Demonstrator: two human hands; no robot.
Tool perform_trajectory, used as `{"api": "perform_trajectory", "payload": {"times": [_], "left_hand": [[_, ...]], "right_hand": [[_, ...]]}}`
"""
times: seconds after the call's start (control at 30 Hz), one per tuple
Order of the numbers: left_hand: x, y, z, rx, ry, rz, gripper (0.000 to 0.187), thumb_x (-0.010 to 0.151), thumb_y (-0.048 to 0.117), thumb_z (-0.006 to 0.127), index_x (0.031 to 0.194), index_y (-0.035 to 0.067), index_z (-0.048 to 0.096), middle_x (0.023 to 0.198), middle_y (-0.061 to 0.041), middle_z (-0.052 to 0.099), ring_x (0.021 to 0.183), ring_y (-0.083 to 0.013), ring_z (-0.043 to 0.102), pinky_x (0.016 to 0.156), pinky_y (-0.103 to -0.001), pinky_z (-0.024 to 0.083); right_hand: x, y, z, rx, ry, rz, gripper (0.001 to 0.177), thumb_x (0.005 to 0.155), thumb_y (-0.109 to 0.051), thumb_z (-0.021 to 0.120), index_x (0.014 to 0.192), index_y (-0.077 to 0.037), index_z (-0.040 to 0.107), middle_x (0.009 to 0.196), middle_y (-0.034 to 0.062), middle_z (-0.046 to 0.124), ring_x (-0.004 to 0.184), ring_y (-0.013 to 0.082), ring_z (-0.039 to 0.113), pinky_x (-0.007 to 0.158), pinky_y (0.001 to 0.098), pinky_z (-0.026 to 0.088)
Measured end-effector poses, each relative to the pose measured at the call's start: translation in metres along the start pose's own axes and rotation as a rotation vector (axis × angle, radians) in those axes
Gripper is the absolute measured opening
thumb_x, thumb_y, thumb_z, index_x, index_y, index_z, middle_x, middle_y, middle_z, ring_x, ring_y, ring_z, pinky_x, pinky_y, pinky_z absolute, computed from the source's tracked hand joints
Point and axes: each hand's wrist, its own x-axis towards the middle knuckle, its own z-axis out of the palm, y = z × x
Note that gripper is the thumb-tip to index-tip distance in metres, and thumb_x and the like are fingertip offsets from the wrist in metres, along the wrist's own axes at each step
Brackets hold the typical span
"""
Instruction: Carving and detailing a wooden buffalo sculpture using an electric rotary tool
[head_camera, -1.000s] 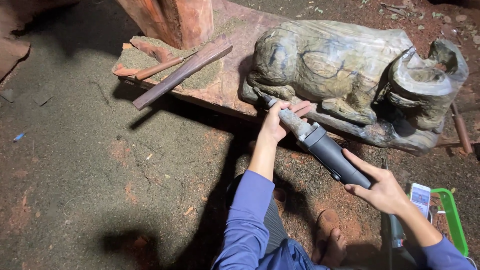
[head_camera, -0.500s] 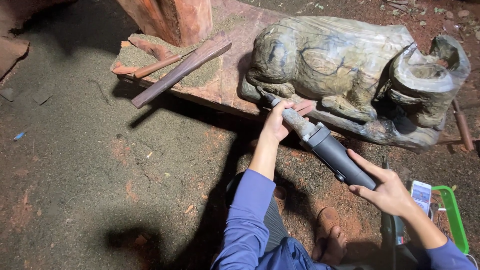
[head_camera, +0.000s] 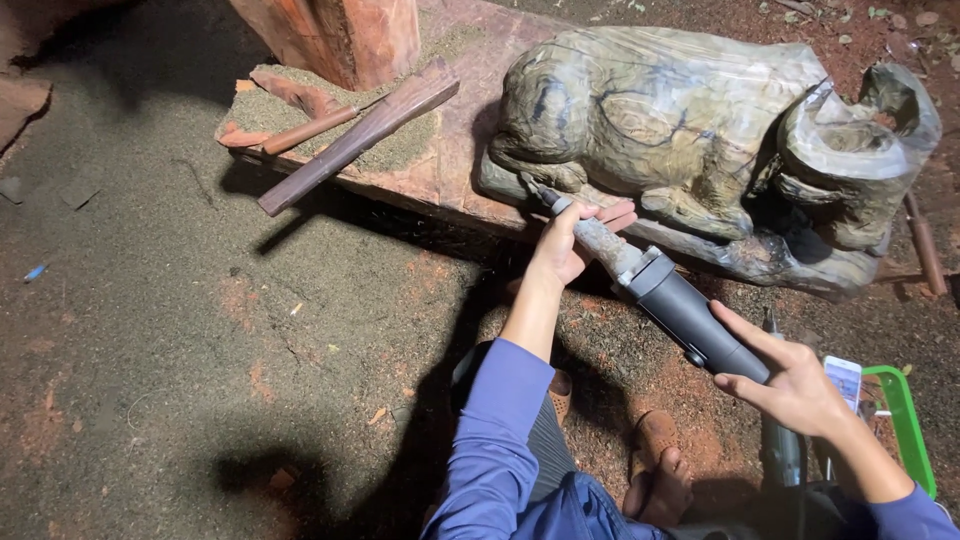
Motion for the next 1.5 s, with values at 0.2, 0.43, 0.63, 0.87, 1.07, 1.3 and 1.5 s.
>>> {"api": "perform_trajectory", "payload": {"times": [0.2, 0.43, 0.63, 0.87, 1.07, 1.3, 1.5], "left_hand": [[0.0, -0.007, 0.001, -0.022, 0.04, -0.01, 0.05, 0.086, 0.02, 0.053, 0.128, -0.007, 0.054, 0.13, -0.024, 0.066, 0.125, -0.0341, 0.063, 0.101, -0.045, 0.05], [-0.002, 0.003, 0.003, 0.016, 0.002, 0.02, 0.055, 0.088, 0.023, 0.052, 0.13, -0.013, 0.06, 0.131, -0.024, 0.067, 0.123, -0.0311, 0.064, 0.095, -0.04, 0.052], [0.003, 0.008, -0.009, -0.029, -0.034, 0.029, 0.037, 0.088, 0.025, 0.051, 0.111, -0.004, 0.057, 0.135, -0.03, 0.062, 0.126, -0.0377, 0.062, 0.097, -0.049, 0.054], [0.0, 0.015, -0.01, -0.144, -0.064, 0.024, 0.016, 0.086, 0.022, 0.056, 0.082, 0.007, 0.062, 0.137, -0.034, 0.058, 0.13, -0.047, 0.056, 0.104, -0.058, 0.046], [0.009, 0.003, -0.014, -0.037, -0.093, 0.027, 0.032, 0.087, 0.026, 0.053, 0.099, 0.0, 0.068, 0.136, -0.026, 0.063, 0.131, -0.0357, 0.059, 0.108, -0.051, 0.045], [0.006, -0.005, -0.002, -0.068, -0.068, 0.012, 0.03, 0.089, 0.022, 0.054, 0.103, -0.002, 0.065, 0.136, -0.027, 0.062, 0.131, -0.0391, 0.058, 0.108, -0.052, 0.046], [0.007, -0.014, -0.001, -0.052, -0.038, -0.014, 0.02, 0.087, 0.022, 0.057, 0.095, 0.004, 0.062, 0.142, -0.026, 0.057, 0.132, -0.0374, 0.057, 0.107, -0.055, 0.045]], "right_hand": [[-0.003, 0.008, -0.003, 0.047, 0.005, -0.058, 0.102, 0.061, 0.0, 0.086, 0.152, -0.033, 0.053, 0.107, 0.0155, 0.084, 0.065, 0.024, 0.076, 0.061, 0.0354, 0.059], [0.001, -0.011, -0.006, -0.022, -0.007, -0.021, 0.102, 0.061, -0.003, 0.086, 0.151, -0.037, 0.052, 0.123, 0.0117, 0.079, 0.086, 0.0262, 0.082, 0.075, 0.0375, 0.064], [0.008, -0.021, -0.006, -0.034, -0.007, -0.075, 0.098, 0.062, 0.0, 0.084, 0.149, -0.034, 0.055, 0.122, 0.0104, 0.08, 0.085, 0.023, 0.081, 0.074, 0.035, 0.064], [0.012, -0.033, -0.008, -0.03, -0.024, -0.085, 0.097, 0.063, 0.004, 0.082, 0.149, -0.032, 0.056, 0.121, 0.0078, 0.08, 0.086, 0.0214, 0.081, 0.076, 0.0335, 0.064], [0.006, -0.023, -0.011, -0.031, -0.002, -0.056, 0.099, 0.06, -0.001, 0.086, 0.149, -0.032, 0.056, 0.116, 0.0125, 0.082, 0.085, 0.024, 0.082, 0.075, 0.036, 0.064], [0.0, -0.016, -0.018, -0.053, -0.001, 0.031, 0.099, 0.062, 0.0, 0.086, 0.151, -0.034, 0.056, 0.11, 0.0122, 0.084, 0.077, 0.0241, 0.08, 0.068, 0.0355, 0.061], [-0.002, 0.001, -0.021, 0.068, -0.032, -0.002, 0.102, 0.063, 0.015, 0.077, 0.153, -0.027, 0.053, 0.121, 0.016, 0.08, 0.081, 0.0254, 0.084, 0.077, 0.0357, 0.066]]}}
